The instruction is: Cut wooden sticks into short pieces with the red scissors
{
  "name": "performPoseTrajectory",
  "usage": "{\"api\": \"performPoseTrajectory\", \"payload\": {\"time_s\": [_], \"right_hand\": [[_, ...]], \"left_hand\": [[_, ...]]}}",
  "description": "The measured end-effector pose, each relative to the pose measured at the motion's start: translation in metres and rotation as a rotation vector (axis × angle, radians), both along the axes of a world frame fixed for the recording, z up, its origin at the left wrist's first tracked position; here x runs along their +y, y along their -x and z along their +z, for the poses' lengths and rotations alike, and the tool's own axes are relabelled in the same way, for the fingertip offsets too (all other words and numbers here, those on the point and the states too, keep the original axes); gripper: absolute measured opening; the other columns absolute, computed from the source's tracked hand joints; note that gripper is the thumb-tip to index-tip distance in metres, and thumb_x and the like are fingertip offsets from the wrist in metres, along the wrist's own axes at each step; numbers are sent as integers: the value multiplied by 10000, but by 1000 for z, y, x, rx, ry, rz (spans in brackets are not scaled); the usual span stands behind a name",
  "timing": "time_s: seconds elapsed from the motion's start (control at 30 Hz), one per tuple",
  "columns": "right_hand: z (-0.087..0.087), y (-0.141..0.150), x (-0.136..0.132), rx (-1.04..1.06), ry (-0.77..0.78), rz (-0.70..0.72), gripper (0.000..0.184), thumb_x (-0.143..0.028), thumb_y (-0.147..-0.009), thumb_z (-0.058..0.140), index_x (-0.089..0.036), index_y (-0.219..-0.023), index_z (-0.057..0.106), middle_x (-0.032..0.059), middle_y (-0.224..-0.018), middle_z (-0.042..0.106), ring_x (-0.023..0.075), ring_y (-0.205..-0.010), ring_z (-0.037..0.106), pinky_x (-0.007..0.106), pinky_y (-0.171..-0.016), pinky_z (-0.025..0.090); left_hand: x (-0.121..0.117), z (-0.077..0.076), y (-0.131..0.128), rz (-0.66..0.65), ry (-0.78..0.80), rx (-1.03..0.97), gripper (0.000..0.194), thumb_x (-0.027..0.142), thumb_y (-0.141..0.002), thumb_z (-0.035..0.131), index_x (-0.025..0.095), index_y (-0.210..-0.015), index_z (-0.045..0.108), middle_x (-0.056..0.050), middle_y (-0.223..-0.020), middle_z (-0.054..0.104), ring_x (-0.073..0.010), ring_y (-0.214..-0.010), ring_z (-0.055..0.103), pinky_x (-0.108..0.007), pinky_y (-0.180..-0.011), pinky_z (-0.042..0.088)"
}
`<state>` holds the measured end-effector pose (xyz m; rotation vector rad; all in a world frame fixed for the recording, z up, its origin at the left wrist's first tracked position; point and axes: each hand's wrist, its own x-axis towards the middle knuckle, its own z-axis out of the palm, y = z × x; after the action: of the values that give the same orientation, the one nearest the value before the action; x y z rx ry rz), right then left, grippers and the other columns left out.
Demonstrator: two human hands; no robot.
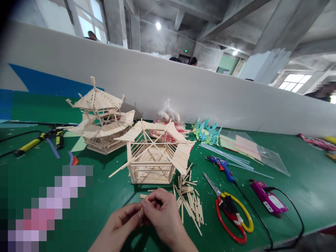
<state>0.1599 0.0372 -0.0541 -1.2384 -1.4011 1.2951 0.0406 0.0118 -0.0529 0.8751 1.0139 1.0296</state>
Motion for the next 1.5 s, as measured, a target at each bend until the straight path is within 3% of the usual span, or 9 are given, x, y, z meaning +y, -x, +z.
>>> {"api": "performPoseTrajectory", "payload": {"time_s": [0.13, 0.4, 0.6, 0.77, 0.9, 1.1, 1.33, 1.43, 1.5], "right_hand": [[-6, 3, -4, 45, 8, -40, 201, -291, -713, 569, -137, -593, 520, -49, -534, 442, 57, -372, 436, 177, -355, 311], [-16, 3, -10, 177, 40, 39, 213, -320, -773, 528, -160, -646, 469, -93, -429, 402, 61, -296, 459, 153, -307, 249], [-14, 1, -11, 195, 38, 23, 207, -316, -760, 547, -148, -653, 492, -90, -428, 419, 46, -288, 436, 143, -303, 255], [-15, 1, -14, 154, 5, -22, 204, -301, -731, 576, -143, -622, 506, -63, -573, 436, 39, -336, 467, 155, -324, 297], [-17, 1, -16, 123, -24, -33, 200, -304, -735, 568, -148, -620, 518, -52, -621, 435, 40, -368, 465, 172, -351, 330], [-18, -2, -18, 37, -54, -59, 195, -305, -734, 569, -149, -621, 539, -38, -622, 452, 53, -398, 480, 179, -360, 336], [-18, 4, -17, 139, -24, -53, 231, -341, -737, 559, -152, -615, 507, -52, -601, 425, 52, -337, 485, 167, -319, 279], [-15, 4, -17, 39, -88, -53, 218, -352, -753, 532, -155, -661, 549, -40, -609, 436, 60, -358, 483, 179, -330, 298], [-12, -6, -17, -97, -158, -73, 202, -348, -758, 530, -163, -800, 599, -19, -627, 483, 86, -437, 502, 202, -401, 367]], "left_hand": [[0, -6, -3, 14, 90, -124, 193, 313, -670, 643, 146, -761, 674, -15, -645, 601, -155, -647, 521, -279, -675, 416], [-1, -7, -2, -28, -37, 55, 291, 355, -730, 568, 136, -545, 619, 8, -467, 538, -114, -497, 466, -220, -533, 347], [-2, -9, -3, -46, 7, -8, 255, 347, -711, 598, 130, -580, 628, 14, -486, 544, -97, -483, 467, -204, -510, 340], [-3, -12, -3, -31, 65, -96, 226, 349, -656, 655, 135, -727, 662, -10, -580, 600, -116, -532, 494, -226, -549, 382], [-4, -9, -1, -53, 11, -33, 246, 364, -668, 636, 128, -602, 660, -14, -559, 582, -130, -572, 485, -226, -573, 373], [-2, -2, 1, -106, -58, 99, 273, 378, -710, 575, 136, -607, 650, -12, -555, 562, -150, -584, 474, -239, -583, 371], [-1, 0, 1, -111, -89, 112, 276, 358, -720, 569, 146, -551, 621, 1, -512, 541, -139, -544, 474, -230, -561, 361], [-1, -5, 0, -96, -69, 56, 293, 376, -707, 587, 138, -539, 620, 6, -496, 535, -120, -503, 466, -225, -532, 351], [-2, -8, 0, -88, -15, 17, 283, 385, -692, 605, 126, -583, 641, -2, -523, 559, -108, -481, 476, -224, -514, 351]]}}
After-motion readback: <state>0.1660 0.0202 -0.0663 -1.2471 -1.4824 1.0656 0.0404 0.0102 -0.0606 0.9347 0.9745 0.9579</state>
